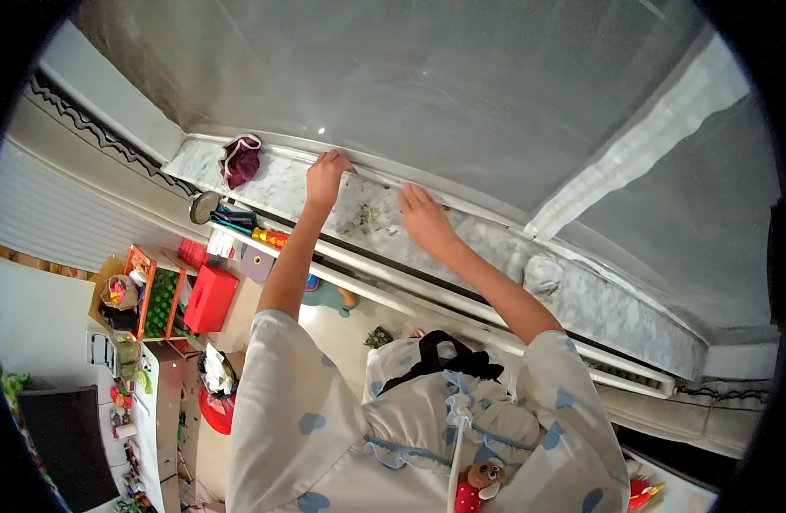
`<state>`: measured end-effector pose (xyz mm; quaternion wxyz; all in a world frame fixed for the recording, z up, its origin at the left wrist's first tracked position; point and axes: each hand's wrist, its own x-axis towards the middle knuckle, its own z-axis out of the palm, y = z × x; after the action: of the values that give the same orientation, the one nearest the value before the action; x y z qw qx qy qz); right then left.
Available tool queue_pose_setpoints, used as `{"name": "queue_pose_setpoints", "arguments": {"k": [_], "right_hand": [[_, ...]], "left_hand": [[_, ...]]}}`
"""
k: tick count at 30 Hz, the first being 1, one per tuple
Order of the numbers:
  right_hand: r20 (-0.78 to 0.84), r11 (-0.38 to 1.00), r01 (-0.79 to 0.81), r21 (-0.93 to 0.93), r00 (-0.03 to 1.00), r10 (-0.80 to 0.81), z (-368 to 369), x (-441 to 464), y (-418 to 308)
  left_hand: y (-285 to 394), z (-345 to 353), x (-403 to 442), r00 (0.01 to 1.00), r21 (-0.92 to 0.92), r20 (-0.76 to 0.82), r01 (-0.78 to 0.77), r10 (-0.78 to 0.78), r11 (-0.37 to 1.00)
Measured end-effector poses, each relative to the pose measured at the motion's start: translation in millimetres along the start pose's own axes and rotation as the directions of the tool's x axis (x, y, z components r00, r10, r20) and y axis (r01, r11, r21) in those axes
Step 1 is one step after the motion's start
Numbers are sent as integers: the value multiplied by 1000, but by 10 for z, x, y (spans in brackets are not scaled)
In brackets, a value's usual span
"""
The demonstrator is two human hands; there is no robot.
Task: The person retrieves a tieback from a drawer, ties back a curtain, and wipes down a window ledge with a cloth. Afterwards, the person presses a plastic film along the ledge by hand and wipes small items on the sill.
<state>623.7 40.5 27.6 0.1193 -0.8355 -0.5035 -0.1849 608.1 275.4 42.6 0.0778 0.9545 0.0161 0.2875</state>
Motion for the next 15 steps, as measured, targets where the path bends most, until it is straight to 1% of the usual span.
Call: {"name": "queue_pose_setpoints", "arguments": {"k": [1,2,3,4,5,6,8,9,11,12,14,15], "right_hand": [[-7,1000,-4,-3,1000,4,-53,15,9],[11,998,-7,59,1000,7,-94,6,34],[29,993,-11,119,1000,7,-104,-15,71],[22,993,-13,114,1000,10,-108,-41,100],[-17,995,0,97,1000,2,-88,-86,116],[-54,997,11,80,999,-7,-59,-122,130],[-63,997,-5,82,998,11,-54,-161,137],[-71,996,-21,85,997,27,-81,-166,132],[-43,992,-43,115,998,48,-124,-153,120],[-16,988,-61,143,998,64,-140,-146,115],[-13,987,-64,150,998,67,-107,-134,132],[-14,986,-61,155,998,64,-83,-136,140]], "left_hand": [[0,-30,22,999,-18,30,22,-21,1000],[-40,-32,24,1000,-18,26,16,-15,1000],[-112,-35,26,999,-119,46,17,-12,993],[-185,-35,46,998,-218,64,18,-4,976],[-196,-82,45,995,-264,96,24,1,964],[-177,-97,40,996,-264,94,19,6,964],[-129,-122,25,995,-138,51,-74,81,988],[-106,-132,45,995,-140,54,-77,85,987],[-78,-107,68,984,-53,173,-21,30,998],[-103,-80,73,984,-56,178,-23,32,998],[-187,-84,109,948,-52,117,-290,295,956],[-217,-91,117,948,-53,119,-291,295,955]]}}
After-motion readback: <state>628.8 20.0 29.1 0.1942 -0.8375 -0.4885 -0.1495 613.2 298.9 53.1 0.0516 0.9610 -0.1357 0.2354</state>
